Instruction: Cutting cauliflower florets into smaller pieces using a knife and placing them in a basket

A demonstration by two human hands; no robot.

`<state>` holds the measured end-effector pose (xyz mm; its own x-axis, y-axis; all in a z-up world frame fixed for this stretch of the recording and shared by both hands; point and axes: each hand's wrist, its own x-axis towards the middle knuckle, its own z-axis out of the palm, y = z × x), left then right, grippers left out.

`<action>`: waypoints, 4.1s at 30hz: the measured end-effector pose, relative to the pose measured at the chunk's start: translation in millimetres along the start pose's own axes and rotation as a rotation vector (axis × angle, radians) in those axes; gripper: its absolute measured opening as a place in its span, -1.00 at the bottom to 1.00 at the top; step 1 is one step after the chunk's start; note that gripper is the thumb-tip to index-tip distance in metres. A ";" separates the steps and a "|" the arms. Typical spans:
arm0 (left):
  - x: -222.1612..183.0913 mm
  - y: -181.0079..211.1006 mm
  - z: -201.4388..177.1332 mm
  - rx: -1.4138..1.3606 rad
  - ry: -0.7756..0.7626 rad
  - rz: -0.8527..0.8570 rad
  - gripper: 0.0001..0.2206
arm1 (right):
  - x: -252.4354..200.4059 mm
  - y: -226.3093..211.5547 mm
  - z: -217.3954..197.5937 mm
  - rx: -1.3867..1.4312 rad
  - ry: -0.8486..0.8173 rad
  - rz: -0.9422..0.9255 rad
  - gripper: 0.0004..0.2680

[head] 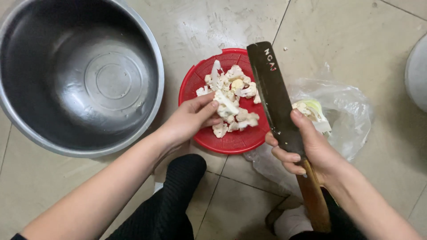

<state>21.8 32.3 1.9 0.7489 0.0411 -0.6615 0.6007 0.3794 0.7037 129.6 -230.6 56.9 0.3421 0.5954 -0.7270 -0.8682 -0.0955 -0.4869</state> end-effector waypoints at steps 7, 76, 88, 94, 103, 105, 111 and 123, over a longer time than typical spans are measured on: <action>5.6 11.3 20.5 0.350 0.192 0.015 -0.49 | -25.1 -20.2 -39.4 -0.005 0.022 -0.210 -0.56; -21.9 -17.8 66.4 0.074 0.051 0.434 -0.68 | -68.6 23.7 5.6 -0.663 0.155 -0.428 -0.43; -56.4 15.4 65.1 0.526 0.194 0.767 -0.83 | -46.3 38.0 39.1 -0.809 0.010 -0.647 -0.19; -68.4 21.0 67.7 0.441 0.197 0.740 -0.45 | -41.0 39.2 44.8 -0.711 0.007 -0.701 -0.08; -72.9 17.9 72.1 0.436 0.197 0.786 -0.42 | -35.7 45.4 31.9 -0.667 -0.032 -0.650 -0.16; -73.2 18.4 72.4 0.428 0.190 0.783 -0.42 | -34.7 44.0 32.0 -0.641 -0.047 -0.635 -0.18; -66.0 8.3 68.0 0.532 0.180 0.805 -0.70 | -32.0 36.2 33.2 -0.541 -0.031 -0.565 -0.30; -36.9 0.0 13.4 -0.077 -0.101 0.369 -0.79 | -13.2 17.0 6.8 -0.094 -0.005 -0.054 -0.54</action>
<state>-2.2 18.4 29.8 0.9368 0.0985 -0.3358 0.2658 0.4240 0.8658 107.9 -234.6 61.6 0.3853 0.6054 -0.6965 -0.8110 -0.1380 -0.5686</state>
